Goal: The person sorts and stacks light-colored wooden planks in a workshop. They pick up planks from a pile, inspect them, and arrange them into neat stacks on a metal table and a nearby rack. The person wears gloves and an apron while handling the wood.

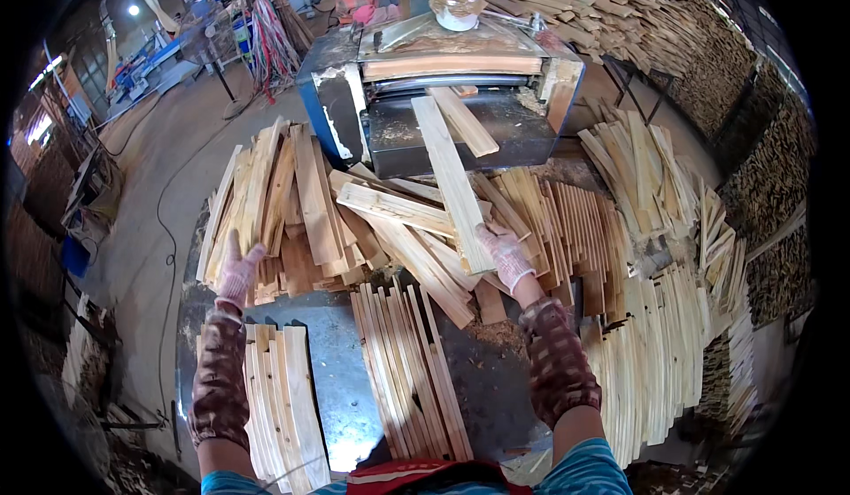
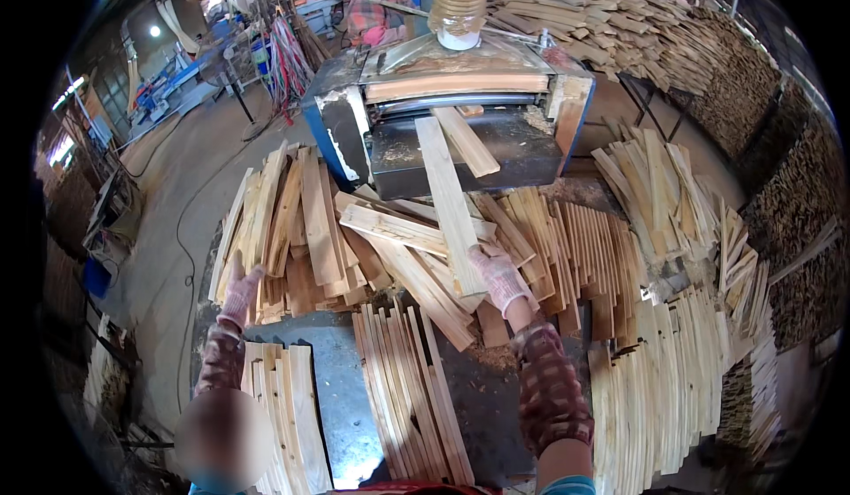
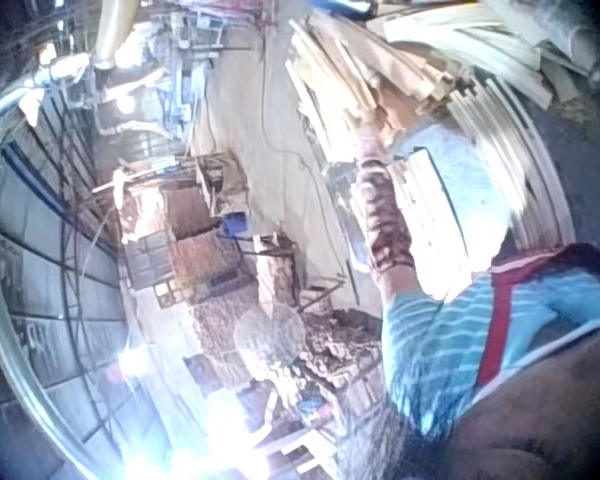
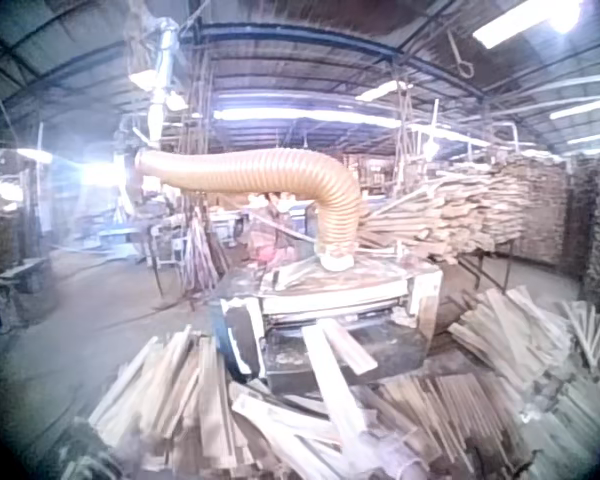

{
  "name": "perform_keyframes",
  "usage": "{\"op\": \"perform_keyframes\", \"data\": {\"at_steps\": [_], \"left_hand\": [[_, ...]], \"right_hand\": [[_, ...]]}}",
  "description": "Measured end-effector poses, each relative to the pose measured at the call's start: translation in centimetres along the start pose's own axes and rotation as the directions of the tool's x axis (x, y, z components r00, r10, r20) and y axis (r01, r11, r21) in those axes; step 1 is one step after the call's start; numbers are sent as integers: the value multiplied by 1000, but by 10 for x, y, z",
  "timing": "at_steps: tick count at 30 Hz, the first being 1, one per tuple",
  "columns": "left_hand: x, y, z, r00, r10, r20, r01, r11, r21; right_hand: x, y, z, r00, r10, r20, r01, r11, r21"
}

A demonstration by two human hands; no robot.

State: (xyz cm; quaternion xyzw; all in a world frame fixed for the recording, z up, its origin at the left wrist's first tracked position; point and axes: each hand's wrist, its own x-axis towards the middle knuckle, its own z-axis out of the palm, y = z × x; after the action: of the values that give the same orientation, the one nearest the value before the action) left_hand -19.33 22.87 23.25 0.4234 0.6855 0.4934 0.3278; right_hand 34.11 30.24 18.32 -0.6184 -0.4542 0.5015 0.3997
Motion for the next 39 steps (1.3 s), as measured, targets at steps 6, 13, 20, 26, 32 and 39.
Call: {"op": "perform_keyframes", "data": {"at_steps": [6,13,20,26,32,39], "left_hand": [[-39,23,84,882,41,469,57,980,-192],[-113,52,169,725,-17,689,440,781,-443],[-92,-22,130,942,-218,254,335,603,-724],[35,-6,26,990,-107,96,131,392,-911],[32,58,101,936,109,336,165,706,-689],[-98,-2,221,617,-113,779,617,684,-390]], "right_hand": [[-52,26,-16,1000,-9,-25,16,958,288],[-143,8,5,946,-86,312,2,966,260],[-134,-9,-1,868,-88,488,217,953,-214],[2,-83,-33,861,-506,47,355,533,-768],[60,-95,-20,984,-141,-109,-2,601,-799],[-88,-27,55,977,-144,159,198,893,-403]]}}
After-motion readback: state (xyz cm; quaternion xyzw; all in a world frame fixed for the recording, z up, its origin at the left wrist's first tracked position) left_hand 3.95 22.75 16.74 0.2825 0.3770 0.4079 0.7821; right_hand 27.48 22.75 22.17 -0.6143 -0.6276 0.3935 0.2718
